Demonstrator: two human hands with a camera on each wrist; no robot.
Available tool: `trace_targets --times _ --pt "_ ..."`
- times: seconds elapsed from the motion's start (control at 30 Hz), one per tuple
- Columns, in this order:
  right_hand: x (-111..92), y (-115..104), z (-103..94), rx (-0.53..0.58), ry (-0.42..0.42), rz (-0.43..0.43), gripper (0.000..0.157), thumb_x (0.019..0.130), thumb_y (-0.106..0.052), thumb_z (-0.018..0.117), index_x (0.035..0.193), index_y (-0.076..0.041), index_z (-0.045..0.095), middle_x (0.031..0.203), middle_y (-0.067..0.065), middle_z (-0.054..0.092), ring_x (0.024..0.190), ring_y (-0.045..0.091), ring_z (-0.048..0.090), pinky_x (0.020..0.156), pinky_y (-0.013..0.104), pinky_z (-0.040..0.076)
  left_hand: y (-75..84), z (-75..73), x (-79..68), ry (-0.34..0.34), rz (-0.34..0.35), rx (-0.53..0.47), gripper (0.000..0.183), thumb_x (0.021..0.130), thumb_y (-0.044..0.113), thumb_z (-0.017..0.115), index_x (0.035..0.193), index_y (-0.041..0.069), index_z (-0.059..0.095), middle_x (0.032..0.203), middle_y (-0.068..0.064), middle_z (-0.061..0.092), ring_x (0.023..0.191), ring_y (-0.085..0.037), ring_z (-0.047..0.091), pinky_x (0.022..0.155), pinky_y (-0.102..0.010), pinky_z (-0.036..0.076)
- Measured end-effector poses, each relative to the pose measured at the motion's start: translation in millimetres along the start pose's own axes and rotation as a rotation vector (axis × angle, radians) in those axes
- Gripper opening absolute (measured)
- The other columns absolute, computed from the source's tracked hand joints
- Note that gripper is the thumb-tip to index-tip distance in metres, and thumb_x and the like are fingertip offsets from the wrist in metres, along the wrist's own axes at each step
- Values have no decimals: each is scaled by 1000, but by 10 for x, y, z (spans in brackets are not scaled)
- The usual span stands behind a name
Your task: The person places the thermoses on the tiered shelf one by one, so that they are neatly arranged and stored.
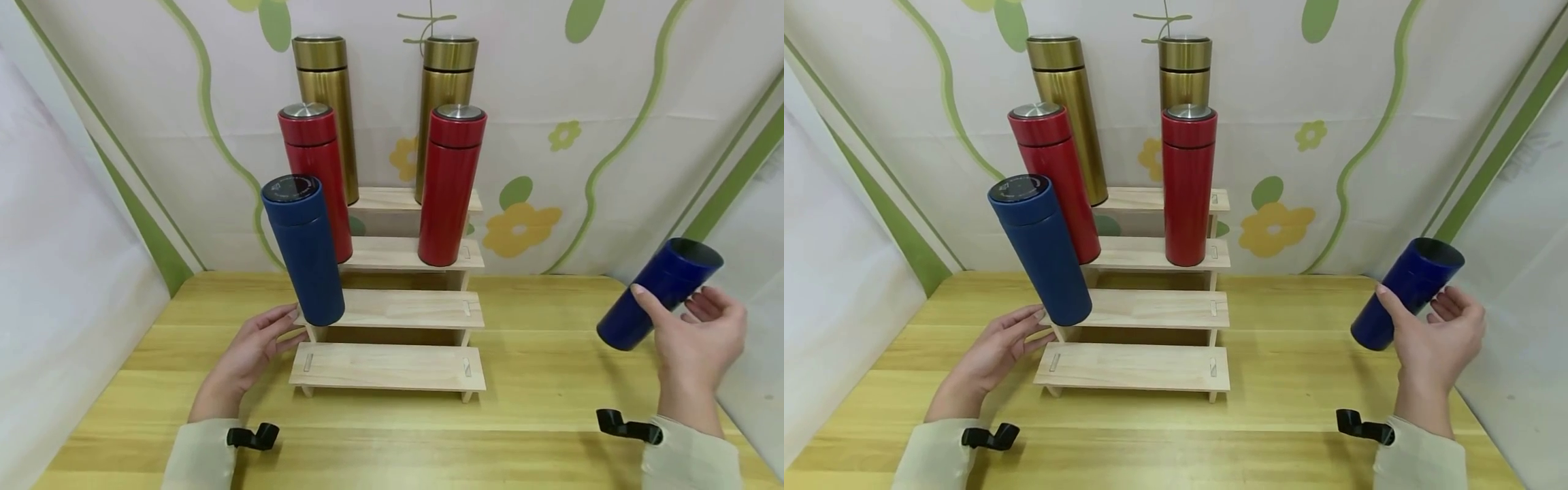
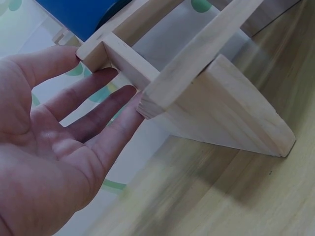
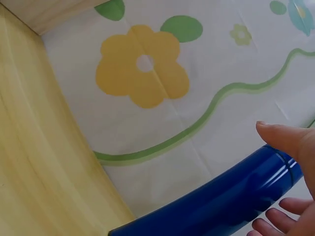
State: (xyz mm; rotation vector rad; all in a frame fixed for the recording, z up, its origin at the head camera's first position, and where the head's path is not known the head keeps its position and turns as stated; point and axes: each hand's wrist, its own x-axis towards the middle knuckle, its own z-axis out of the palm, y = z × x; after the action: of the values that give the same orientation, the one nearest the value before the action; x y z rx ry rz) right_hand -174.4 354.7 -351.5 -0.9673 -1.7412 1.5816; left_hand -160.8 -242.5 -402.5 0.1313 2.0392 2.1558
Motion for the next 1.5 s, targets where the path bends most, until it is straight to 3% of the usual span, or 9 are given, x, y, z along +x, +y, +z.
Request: trace_targets --times 0.3,0.4,0.53,0.77,0.93,1.1,1.27,1.5 --pt "169 128 63 47 -74 89 96 68 -21 101 145 -34 46 118 -26 51 121 -3 49 120 25 34 10 -23 15 12 -7 7 57 111 26 54 155 -8 39 127 15 68 114 -11 71 100 -24 56" --pt "254 220 68 30 -125 128 101 69 -24 101 151 -33 44 119 -26 52 124 -1 50 112 18 39 17 -43 15 5 -7 11 61 112 27 53 157 -10 35 127 16 67 115 -10 70 101 -24 56" --pt "352 371 81 -11 -187 165 106 73 -29 99 160 -32 39 140 -21 52 128 1 50 110 17 40 32 -63 14 6 -5 8 57 112 26 53 156 -8 38 127 15 67 114 -10 70 101 -24 56" --pt "471 536 106 -26 -236 168 102 81 -36 92 163 -37 31 167 -9 37 144 8 42 129 36 28 45 -46 38 -4 -1 -16 32 111 25 54 139 12 60 126 14 70 114 -13 71 100 -25 56" --pt "514 610 88 -80 -284 162 103 84 -43 88 165 -39 24 172 -8 27 155 11 32 130 40 26 22 -28 40 -6 2 -23 34 111 24 55 141 9 59 125 14 70 113 -12 71 100 -26 57" --pt "541 679 74 -87 -278 178 104 82 -44 90 164 -41 26 171 -9 30 152 11 35 129 38 27 -7 -12 26 -2 -18 -17 36 111 24 55 142 7 58 125 14 70 112 -11 71 102 -27 56" --pt "578 718 72 -69 -274 178 105 78 -43 93 162 -41 31 166 -13 36 146 10 40 128 34 28 -8 3 15 15 -12 -8 46 111 24 55 148 -1 50 126 14 68 113 -12 72 101 -27 56" --pt "611 747 72 -6 -271 188 98 77 -35 95 158 -40 39 154 -20 46 126 0 48 107 16 37 6 -2 4 11 -15 -2 53 111 25 54 153 -6 43 126 14 69 113 -11 71 102 -26 56"
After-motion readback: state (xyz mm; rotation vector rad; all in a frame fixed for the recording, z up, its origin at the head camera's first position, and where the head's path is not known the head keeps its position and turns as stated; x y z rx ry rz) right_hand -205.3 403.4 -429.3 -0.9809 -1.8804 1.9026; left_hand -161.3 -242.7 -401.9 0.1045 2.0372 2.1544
